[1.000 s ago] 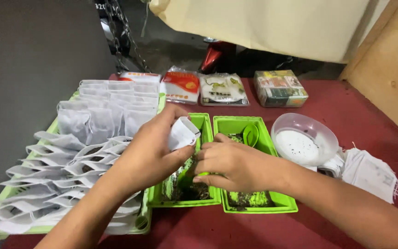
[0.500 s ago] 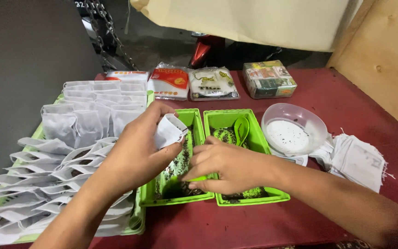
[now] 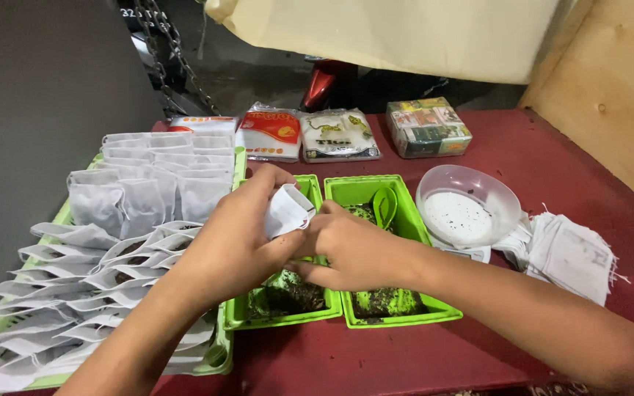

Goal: The person fills small white bags with tea leaves by scooping the leaves from a green tray using a green spoon and placing the bags into a larger container.

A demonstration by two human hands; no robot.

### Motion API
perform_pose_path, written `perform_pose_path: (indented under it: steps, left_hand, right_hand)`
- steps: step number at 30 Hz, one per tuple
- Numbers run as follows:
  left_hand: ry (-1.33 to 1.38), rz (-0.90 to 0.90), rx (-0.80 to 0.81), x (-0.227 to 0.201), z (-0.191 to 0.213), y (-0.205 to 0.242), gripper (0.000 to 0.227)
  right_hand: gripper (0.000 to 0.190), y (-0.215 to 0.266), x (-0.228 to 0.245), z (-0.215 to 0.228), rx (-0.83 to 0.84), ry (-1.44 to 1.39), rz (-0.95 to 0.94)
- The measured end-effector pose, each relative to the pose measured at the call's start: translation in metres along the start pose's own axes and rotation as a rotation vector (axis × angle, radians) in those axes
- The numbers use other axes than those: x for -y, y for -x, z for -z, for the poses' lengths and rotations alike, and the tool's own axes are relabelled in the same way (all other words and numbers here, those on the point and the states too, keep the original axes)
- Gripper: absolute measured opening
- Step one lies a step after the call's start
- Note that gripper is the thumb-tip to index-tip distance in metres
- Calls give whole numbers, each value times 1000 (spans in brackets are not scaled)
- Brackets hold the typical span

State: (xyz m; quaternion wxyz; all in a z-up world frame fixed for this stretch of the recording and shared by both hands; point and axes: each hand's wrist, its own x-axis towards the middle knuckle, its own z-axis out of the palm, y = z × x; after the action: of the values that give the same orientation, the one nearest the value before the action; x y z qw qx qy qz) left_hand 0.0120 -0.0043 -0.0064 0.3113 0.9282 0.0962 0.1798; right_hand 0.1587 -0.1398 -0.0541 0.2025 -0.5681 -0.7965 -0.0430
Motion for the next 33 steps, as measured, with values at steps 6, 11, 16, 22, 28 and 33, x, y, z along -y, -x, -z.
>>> perform_pose_path:
  steps: [6, 11, 16, 22, 28, 33]
  left_hand:
    - [24, -22, 18, -10, 1, 2, 46]
    - [19, -95, -15, 1, 3, 2, 45]
    - [21, -3, 19, -6, 8, 5, 46]
    - [7, -7, 1, 3, 7, 2, 47]
    - [28, -17, 23, 8, 12, -2, 48]
    - [68, -142, -32, 15, 17, -1, 46]
  right_hand:
    - [22, 5, 8, 9, 124, -249, -14]
    - [12, 8, 7, 24, 78, -207, -59]
    - [22, 5, -22, 20, 50, 117, -102]
    - [12, 7, -44, 8, 52, 412, -33]
    - [40, 13, -3, 29, 334, 237, -148]
    - [18, 26, 17, 46, 119, -11, 140]
